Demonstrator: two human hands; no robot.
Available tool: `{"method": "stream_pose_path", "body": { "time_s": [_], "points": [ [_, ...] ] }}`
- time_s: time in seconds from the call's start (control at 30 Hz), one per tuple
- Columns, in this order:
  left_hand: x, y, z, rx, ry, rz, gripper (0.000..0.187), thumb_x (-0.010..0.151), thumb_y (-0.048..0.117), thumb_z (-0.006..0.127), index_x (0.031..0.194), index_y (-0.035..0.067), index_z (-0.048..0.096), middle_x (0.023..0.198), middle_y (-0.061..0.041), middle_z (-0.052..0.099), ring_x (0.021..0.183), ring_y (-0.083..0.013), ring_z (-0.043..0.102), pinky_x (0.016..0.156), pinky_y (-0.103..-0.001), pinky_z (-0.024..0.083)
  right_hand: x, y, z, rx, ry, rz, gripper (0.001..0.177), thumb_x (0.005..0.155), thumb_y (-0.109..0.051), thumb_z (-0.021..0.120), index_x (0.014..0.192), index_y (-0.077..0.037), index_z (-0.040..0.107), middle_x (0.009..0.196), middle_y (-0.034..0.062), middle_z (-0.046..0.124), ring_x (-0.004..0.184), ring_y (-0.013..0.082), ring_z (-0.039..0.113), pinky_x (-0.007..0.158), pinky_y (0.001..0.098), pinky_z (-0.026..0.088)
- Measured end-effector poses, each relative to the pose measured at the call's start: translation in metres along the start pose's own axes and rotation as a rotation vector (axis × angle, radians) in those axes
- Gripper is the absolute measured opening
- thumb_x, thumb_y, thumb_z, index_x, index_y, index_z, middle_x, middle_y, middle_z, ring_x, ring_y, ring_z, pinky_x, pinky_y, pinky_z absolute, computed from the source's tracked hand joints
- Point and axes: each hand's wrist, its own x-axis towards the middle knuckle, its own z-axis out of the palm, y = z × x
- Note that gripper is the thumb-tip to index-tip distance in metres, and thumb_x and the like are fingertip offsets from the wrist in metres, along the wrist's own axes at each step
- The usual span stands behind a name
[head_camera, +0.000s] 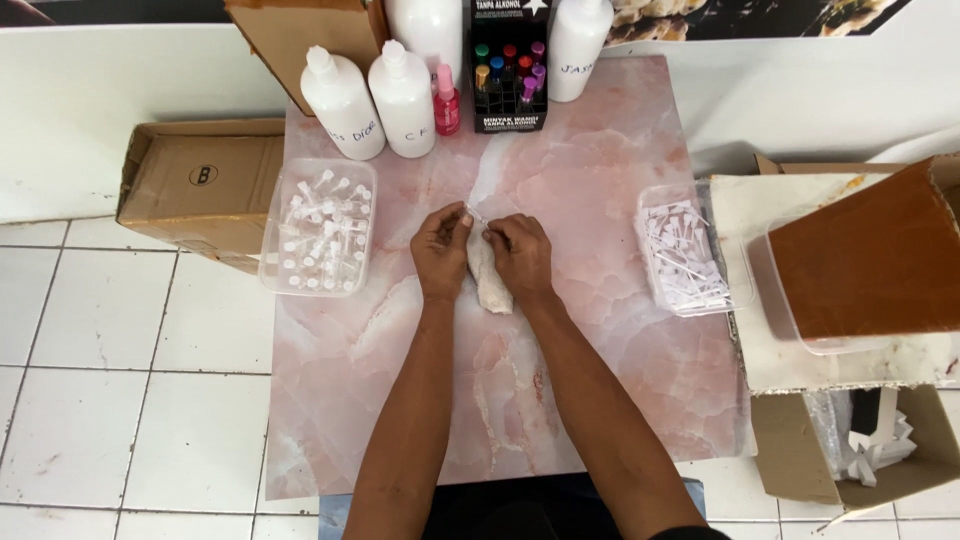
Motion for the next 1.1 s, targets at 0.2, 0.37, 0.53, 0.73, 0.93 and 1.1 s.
{"method": "stream_pose_path", "body": {
  "time_s": [0.2, 0.37, 0.53, 0.73, 0.93, 1.1],
  "points": [
    [0.001, 0.002, 0.002, -0.013, 0.018, 0.004, 0.034, 0.083, 0.008, 0.088, 0.114, 0.006, 0.073, 0.095, -0.004, 0.072, 0.084, -0.0079, 0.067, 0.076, -0.022, 0.058, 0.004, -0.013, -0.007, -0.009, 0.008, -0.073, 0.010, 0.094, 0.002, 0.072, 0.096, -0.007, 0.075, 0.084, 0.0080, 0.069, 0.080, 0.0239, 0.067, 0.072, 0.0342, 0.054],
    [0.000, 0.001, -0.001, 0.005, -0.001, -0.002, 0.030, 0.089, 0.008, 0.083, 0.116, 0.005, 0.071, 0.096, -0.005, 0.071, 0.085, -0.0085, 0.066, 0.076, -0.023, 0.057, 0.004, -0.014, -0.007, -0.011, 0.037, -0.127, 0.011, 0.097, 0.004, 0.068, 0.099, -0.004, 0.074, 0.086, 0.0095, 0.067, 0.080, 0.0253, 0.066, 0.071, 0.0345, 0.053],
    [0.001, -0.001, -0.001, -0.021, -0.012, 0.018, 0.031, 0.091, 0.008, 0.080, 0.120, 0.004, 0.069, 0.100, -0.007, 0.071, 0.086, -0.0118, 0.067, 0.078, -0.026, 0.058, 0.003, -0.011, -0.006, 0.026, 0.045, -0.101, 0.012, 0.095, 0.006, 0.069, 0.100, -0.004, 0.074, 0.088, 0.0092, 0.065, 0.079, 0.0237, 0.065, 0.069, 0.0345, 0.054],
    [-0.001, 0.000, -0.001, 0.008, -0.002, 0.046, 0.031, 0.088, 0.009, 0.084, 0.117, 0.005, 0.073, 0.100, -0.005, 0.070, 0.085, -0.0096, 0.066, 0.075, -0.024, 0.059, 0.001, -0.005, -0.003, 0.069, 0.049, -0.084, 0.014, 0.093, 0.007, 0.070, 0.095, -0.006, 0.076, 0.087, 0.0067, 0.062, 0.076, 0.0207, 0.064, 0.067, 0.0322, 0.054],
    [0.000, -0.001, -0.001, -0.088, -0.007, 0.042, 0.041, 0.084, -0.002, 0.083, 0.122, 0.003, 0.071, 0.104, -0.005, 0.066, 0.090, -0.0112, 0.070, 0.082, -0.023, 0.061, 0.000, -0.003, -0.003, 0.075, 0.063, -0.066, 0.012, 0.092, 0.007, 0.072, 0.093, -0.005, 0.076, 0.088, 0.0075, 0.058, 0.075, 0.0212, 0.064, 0.065, 0.0331, 0.054],
    [0.000, -0.009, -0.004, -0.133, -0.010, 0.009, 0.038, 0.087, -0.003, 0.080, 0.123, 0.002, 0.070, 0.108, -0.007, 0.068, 0.094, -0.0137, 0.072, 0.086, -0.025, 0.061, 0.002, -0.005, -0.004, 0.132, 0.032, -0.038, 0.012, 0.092, 0.005, 0.074, 0.095, -0.006, 0.078, 0.084, 0.0087, 0.062, 0.073, 0.0215, 0.067, 0.062, 0.0320, 0.054]
  ]
}}
